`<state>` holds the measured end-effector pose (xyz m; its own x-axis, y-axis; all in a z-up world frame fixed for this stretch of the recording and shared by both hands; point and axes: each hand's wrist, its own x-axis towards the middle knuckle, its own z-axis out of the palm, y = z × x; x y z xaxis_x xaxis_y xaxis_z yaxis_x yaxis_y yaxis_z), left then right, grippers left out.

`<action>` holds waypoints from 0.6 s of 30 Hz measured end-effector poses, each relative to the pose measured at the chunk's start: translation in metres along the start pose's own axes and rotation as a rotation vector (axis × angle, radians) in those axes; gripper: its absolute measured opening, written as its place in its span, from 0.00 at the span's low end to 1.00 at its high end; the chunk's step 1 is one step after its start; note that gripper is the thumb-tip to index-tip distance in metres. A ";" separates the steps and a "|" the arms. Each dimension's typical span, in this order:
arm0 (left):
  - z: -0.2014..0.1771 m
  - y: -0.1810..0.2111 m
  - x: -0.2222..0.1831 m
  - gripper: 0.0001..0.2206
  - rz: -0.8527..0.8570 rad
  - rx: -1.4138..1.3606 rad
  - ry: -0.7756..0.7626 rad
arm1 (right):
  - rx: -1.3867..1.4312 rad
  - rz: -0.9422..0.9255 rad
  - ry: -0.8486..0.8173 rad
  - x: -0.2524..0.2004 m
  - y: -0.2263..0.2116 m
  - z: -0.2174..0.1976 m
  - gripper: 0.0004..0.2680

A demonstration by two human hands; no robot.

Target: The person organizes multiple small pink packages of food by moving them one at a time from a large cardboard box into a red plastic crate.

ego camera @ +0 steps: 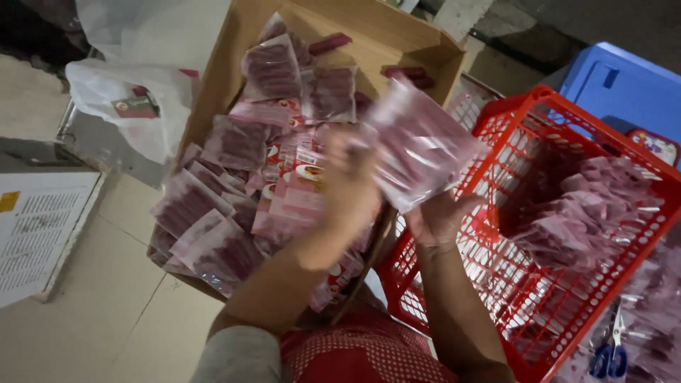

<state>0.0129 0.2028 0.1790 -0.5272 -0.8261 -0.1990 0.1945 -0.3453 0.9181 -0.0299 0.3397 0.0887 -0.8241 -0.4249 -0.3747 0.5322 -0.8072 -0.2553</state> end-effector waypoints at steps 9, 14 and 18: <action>-0.030 -0.067 0.074 0.18 0.124 0.086 -0.397 | -0.192 0.093 0.105 -0.011 -0.026 0.009 0.12; -0.113 -0.168 0.231 0.16 -0.141 1.403 -0.193 | -0.256 -0.197 0.270 -0.031 -0.045 0.089 0.16; -0.120 -0.196 0.256 0.15 -0.205 1.580 -0.273 | -0.297 -0.166 0.112 -0.020 -0.081 -0.009 0.18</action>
<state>-0.0610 0.0052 -0.0933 -0.5934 -0.6666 -0.4511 -0.8049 0.4887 0.3367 -0.0547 0.4179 0.1087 -0.8862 -0.2374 -0.3979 0.4400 -0.7002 -0.5622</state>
